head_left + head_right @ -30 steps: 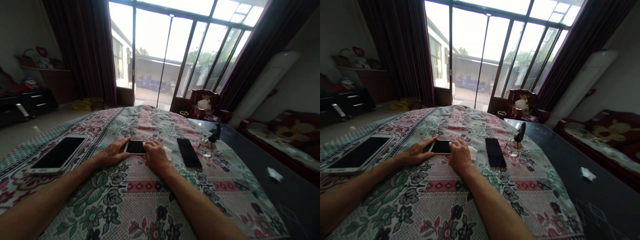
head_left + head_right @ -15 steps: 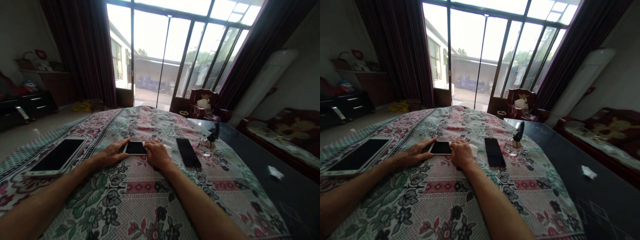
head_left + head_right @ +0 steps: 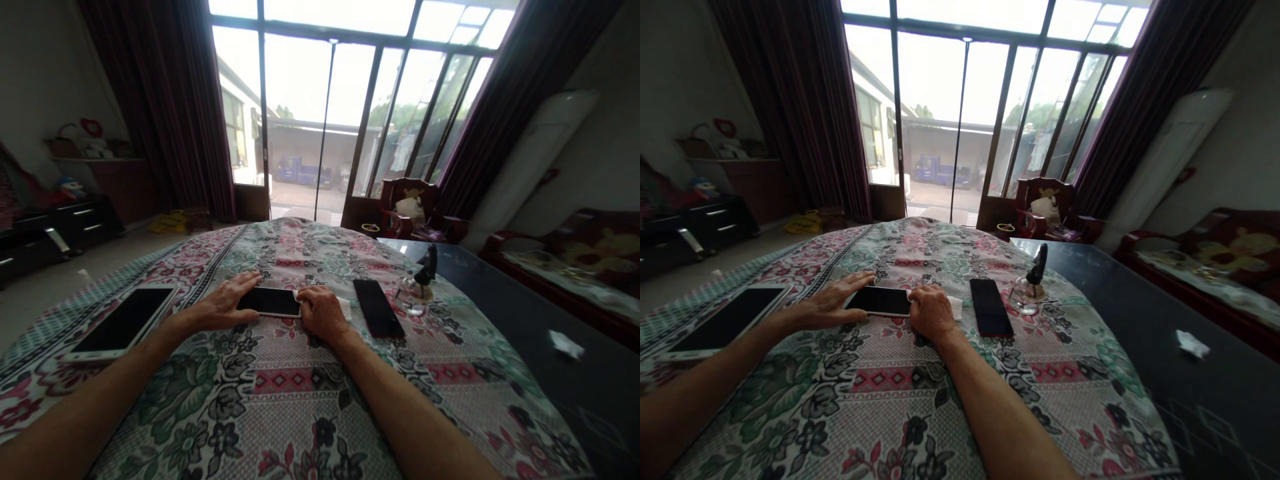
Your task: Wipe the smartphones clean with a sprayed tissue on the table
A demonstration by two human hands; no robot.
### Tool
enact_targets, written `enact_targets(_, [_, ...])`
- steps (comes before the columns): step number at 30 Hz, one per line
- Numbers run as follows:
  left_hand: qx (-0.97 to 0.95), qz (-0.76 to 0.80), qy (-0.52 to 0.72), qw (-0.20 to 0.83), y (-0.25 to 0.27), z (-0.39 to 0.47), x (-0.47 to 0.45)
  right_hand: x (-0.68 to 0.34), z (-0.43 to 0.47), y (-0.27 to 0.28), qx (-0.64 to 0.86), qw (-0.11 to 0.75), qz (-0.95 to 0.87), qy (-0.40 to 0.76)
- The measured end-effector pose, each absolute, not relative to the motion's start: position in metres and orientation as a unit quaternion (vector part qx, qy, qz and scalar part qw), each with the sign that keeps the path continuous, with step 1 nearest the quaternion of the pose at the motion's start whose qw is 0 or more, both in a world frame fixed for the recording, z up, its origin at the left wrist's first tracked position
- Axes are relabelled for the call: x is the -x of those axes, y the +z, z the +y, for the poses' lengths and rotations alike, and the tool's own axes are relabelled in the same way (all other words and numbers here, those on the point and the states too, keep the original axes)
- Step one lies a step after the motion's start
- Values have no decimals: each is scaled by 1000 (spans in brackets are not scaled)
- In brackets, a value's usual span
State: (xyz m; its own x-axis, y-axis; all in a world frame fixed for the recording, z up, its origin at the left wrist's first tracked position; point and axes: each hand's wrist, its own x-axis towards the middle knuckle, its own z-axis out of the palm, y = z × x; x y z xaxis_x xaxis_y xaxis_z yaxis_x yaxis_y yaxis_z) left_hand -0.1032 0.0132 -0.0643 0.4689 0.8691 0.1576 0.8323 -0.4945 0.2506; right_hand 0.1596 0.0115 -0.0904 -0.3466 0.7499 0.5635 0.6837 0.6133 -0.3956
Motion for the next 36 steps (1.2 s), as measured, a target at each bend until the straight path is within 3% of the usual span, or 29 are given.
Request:
enact_targets(7, [-879, 452, 119, 95, -64, 23, 75, -164, 16, -94, 454, 398, -796, 51])
enact_targets(18, [-874, 470, 97, 79, -70, 23, 79, -163, 3, -92, 485, 348, -802, 14])
enact_targets(31, [-863, 493, 85, 70, -71, 21, 77, -175, -25, -97, 392, 399, -829, 18])
enact_targets(36, [-866, 482, 108, 84, -71, 21, 77, -165, 0, -80, 360, 364, -859, -1])
